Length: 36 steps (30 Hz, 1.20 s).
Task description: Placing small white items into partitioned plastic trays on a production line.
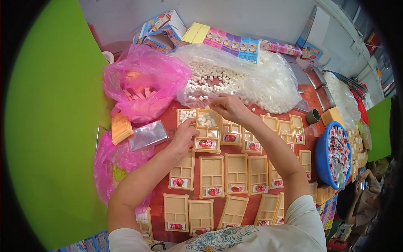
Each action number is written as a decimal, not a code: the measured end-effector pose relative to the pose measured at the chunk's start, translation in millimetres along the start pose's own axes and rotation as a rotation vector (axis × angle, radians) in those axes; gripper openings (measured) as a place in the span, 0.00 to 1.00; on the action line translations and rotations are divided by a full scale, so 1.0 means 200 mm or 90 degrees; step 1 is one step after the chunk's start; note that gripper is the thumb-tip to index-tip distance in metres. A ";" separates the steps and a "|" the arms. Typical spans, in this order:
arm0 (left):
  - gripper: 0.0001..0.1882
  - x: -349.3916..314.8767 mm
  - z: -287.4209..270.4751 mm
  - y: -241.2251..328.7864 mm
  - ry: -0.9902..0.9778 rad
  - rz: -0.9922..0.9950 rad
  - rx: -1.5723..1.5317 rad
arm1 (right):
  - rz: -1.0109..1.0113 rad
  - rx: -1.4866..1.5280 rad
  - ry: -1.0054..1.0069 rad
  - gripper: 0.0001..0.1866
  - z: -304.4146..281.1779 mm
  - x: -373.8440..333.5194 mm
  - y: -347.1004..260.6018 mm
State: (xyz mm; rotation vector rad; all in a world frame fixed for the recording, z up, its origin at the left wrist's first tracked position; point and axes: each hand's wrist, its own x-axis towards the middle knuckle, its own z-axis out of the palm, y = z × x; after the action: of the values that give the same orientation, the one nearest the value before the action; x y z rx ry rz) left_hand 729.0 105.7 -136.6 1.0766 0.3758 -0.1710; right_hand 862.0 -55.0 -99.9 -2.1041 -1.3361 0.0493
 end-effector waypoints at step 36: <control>0.25 -0.13 -0.07 -0.15 0.056 -0.043 0.067 | 0.050 -0.087 0.051 0.06 0.17 -0.18 0.01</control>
State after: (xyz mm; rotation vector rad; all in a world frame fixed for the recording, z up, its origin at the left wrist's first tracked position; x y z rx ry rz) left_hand 692.6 103.1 -158.2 1.1782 0.4860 -0.2054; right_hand 835.0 -68.4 -138.5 -2.2478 -1.2405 -0.0948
